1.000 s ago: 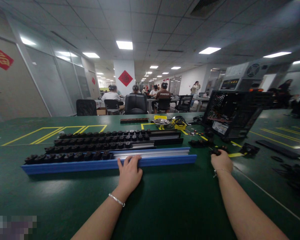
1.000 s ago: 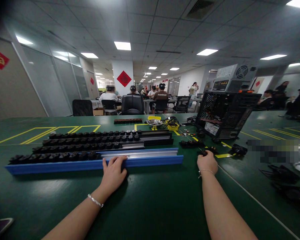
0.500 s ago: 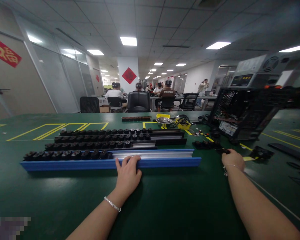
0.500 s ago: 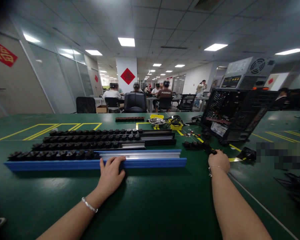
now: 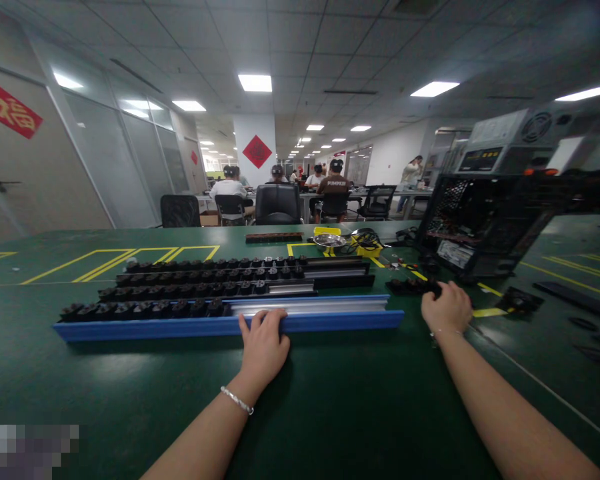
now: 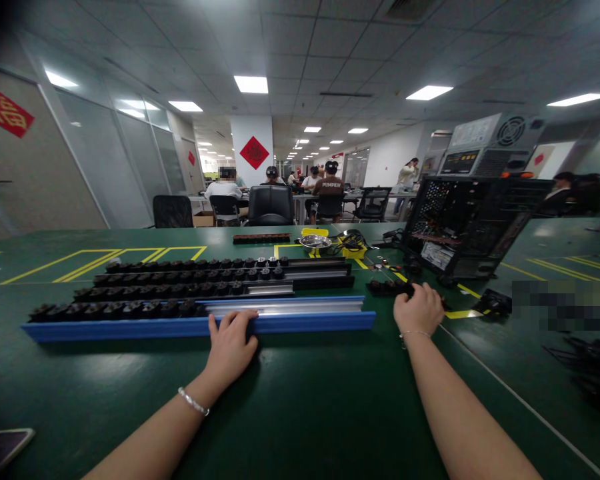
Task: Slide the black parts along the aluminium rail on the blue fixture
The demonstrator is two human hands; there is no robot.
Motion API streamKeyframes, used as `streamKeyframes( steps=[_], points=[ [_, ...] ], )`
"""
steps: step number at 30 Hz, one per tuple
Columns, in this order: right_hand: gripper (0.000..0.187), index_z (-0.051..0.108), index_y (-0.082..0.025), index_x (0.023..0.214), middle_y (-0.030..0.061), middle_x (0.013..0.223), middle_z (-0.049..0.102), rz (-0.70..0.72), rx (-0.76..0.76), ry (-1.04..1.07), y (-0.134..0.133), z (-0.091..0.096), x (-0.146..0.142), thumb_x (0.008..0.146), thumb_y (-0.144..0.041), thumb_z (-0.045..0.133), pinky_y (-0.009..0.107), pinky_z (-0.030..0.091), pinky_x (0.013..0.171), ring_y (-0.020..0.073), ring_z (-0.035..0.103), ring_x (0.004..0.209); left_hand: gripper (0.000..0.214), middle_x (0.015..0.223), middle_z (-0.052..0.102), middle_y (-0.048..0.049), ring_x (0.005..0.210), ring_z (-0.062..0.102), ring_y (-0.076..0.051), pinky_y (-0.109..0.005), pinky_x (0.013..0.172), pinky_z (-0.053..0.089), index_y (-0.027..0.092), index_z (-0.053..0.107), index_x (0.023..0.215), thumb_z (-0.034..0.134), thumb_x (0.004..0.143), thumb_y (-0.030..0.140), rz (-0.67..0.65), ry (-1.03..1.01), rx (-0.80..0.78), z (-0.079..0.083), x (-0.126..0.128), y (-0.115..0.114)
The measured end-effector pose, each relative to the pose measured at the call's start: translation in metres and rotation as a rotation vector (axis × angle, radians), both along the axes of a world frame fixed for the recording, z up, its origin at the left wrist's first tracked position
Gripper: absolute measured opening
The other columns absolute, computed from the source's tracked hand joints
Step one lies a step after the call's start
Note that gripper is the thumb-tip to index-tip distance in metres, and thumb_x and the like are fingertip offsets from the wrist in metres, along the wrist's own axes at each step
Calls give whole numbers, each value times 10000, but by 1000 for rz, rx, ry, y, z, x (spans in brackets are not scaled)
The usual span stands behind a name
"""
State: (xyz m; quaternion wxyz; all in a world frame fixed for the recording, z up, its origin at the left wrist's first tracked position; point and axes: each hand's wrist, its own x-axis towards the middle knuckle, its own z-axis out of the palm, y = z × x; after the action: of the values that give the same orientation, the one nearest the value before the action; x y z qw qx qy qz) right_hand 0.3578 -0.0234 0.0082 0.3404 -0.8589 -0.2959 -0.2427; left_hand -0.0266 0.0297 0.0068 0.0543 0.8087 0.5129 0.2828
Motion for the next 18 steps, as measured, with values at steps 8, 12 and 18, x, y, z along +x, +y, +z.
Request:
streamKeyframes(
  steps=[8,12,18],
  points=[
    [469,523,-191,1261,63,1446,361,431,-201,-166,35,16,-129,867,-332,311,485,199,1066,243,235,1341,354,1475,277,-98,1341,259,-285,-530,1096,196,221,538,1153,454,814,286,182,-60,144,-1,-8,9],
    [425,622,-235,1146,44,1358,485,379,-348,-30,40,11,-151,853,-319,325,519,187,1053,251,347,1277,463,1524,71,-168,1384,139,-329,-581,1070,195,182,432,1261,450,827,338,487,-197,127,1,-25,24],
    [413,655,-270,1097,10,1268,571,324,-293,0,38,0,-156,838,-271,333,496,194,1044,231,437,1190,471,1487,198,-199,1377,166,-344,-606,1042,223,173,436,1261,410,839,381,634,-235,7,-5,-40,37]
  ],
)
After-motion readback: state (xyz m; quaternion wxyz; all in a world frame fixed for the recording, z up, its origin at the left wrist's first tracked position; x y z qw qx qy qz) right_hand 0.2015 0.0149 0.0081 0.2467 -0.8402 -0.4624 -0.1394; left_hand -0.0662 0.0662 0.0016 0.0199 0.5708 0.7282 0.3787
